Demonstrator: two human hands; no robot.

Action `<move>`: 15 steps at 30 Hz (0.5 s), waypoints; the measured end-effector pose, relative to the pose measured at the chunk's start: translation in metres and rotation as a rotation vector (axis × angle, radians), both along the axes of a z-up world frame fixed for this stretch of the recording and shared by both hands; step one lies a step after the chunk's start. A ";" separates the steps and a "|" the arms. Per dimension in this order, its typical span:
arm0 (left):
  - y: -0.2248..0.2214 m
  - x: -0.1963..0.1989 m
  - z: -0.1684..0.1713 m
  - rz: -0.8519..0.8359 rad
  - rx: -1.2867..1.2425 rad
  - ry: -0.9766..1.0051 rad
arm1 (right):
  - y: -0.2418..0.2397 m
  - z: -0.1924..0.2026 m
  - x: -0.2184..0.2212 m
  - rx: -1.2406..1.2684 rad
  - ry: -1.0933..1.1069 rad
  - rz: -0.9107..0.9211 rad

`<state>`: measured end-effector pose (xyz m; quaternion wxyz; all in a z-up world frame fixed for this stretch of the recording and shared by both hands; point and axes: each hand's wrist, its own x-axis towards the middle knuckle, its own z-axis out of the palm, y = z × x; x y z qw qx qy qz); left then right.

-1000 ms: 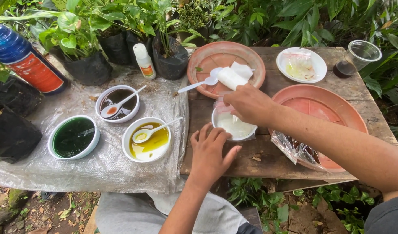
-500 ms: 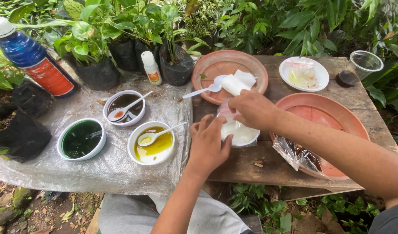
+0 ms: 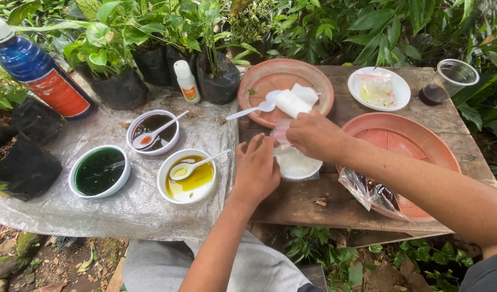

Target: Mixing colored liquid solutions in bowls and transferring them into small plastic bags using a spoon for packaging.

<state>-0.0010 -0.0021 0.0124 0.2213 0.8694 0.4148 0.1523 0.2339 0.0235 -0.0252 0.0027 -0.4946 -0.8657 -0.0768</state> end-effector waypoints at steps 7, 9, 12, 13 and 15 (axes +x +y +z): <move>0.001 0.004 -0.001 -0.007 0.004 0.109 | -0.010 0.031 -0.018 -0.041 -0.118 -0.027; 0.002 0.007 -0.001 -0.006 0.032 0.114 | -0.010 0.038 -0.019 -0.197 -0.125 -0.061; -0.001 0.008 0.004 0.002 0.042 0.128 | -0.016 0.074 -0.022 -0.425 -0.040 -0.268; -0.002 0.008 0.004 0.003 0.042 0.127 | -0.023 0.099 -0.030 -0.424 -0.041 -0.267; -0.002 0.008 0.006 0.011 0.073 0.136 | -0.035 0.149 -0.045 -0.613 0.148 -0.479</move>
